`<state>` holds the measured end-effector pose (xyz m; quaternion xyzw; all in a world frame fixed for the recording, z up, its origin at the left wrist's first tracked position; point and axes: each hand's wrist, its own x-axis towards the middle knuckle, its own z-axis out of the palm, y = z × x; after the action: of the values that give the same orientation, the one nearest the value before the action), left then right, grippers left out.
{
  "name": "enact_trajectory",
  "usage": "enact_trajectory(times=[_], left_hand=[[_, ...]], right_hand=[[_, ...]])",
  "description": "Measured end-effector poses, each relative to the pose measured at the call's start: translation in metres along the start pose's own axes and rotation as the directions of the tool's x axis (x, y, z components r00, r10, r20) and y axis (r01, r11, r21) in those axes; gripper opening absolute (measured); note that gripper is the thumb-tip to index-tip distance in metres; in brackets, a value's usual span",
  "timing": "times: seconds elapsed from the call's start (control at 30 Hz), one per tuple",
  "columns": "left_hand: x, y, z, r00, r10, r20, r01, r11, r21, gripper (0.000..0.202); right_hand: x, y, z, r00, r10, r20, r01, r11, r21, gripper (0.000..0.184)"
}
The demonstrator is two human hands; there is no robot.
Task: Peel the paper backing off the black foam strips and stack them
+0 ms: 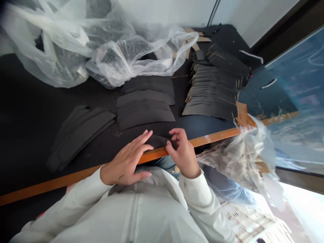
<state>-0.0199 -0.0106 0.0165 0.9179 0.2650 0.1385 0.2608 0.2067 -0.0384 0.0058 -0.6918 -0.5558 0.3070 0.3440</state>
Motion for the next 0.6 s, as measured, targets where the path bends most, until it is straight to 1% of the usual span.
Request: enact_trajectory(times=[0.1,0.2,0.23,0.3,0.37,0.4,0.47,0.53,0.57,0.6], left_hand=[[0.002,0.000,0.003,1.000,-0.002,-0.021,0.004,0.997,0.080,0.093],[0.004,0.000,0.009,1.000,0.001,0.012,-0.003,0.983,0.182,0.102],[0.004,0.000,0.011,1.000,-0.008,0.024,0.003,0.980,0.201,0.103],[0.005,0.001,0.014,0.999,-0.030,0.040,0.021,0.977,0.213,0.105],[0.004,0.002,0.011,0.998,-0.039,0.048,0.029,0.983,0.180,0.106],[0.004,0.003,0.007,0.998,-0.040,0.052,0.032,0.990,0.139,0.103],[0.006,0.002,-0.006,0.997,-0.066,0.050,0.065,0.998,0.016,0.088],[0.013,-0.002,-0.022,0.992,-0.118,0.035,0.120,0.989,-0.090,0.066],[0.019,-0.006,-0.030,0.991,-0.128,0.026,0.130,0.985,-0.113,0.055],[0.025,-0.010,-0.036,0.994,-0.110,0.024,0.112,0.986,-0.122,0.048]], right_hand=[[-0.001,-0.007,0.001,0.999,-0.027,-0.046,0.022,0.995,-0.099,0.026],[0.004,-0.009,-0.001,0.997,-0.021,-0.077,0.008,0.988,-0.154,0.029],[0.006,-0.009,-0.002,0.998,-0.009,-0.057,0.001,0.990,-0.139,0.030],[0.012,-0.006,-0.006,0.999,0.028,0.030,-0.027,0.999,-0.035,0.029],[0.015,-0.004,-0.010,0.993,0.036,0.109,-0.043,0.997,0.071,0.028],[0.016,-0.006,-0.012,0.992,0.019,0.123,-0.030,0.996,0.088,0.028],[0.014,-0.013,-0.015,0.994,-0.053,0.093,0.048,0.998,0.049,0.030],[0.010,-0.024,-0.017,0.985,-0.160,0.063,0.162,0.986,-0.029,0.031],[0.008,-0.029,-0.018,0.974,-0.220,0.056,0.224,0.972,-0.074,0.032],[0.006,-0.033,-0.018,0.956,-0.289,0.055,0.294,0.947,-0.126,0.031]])
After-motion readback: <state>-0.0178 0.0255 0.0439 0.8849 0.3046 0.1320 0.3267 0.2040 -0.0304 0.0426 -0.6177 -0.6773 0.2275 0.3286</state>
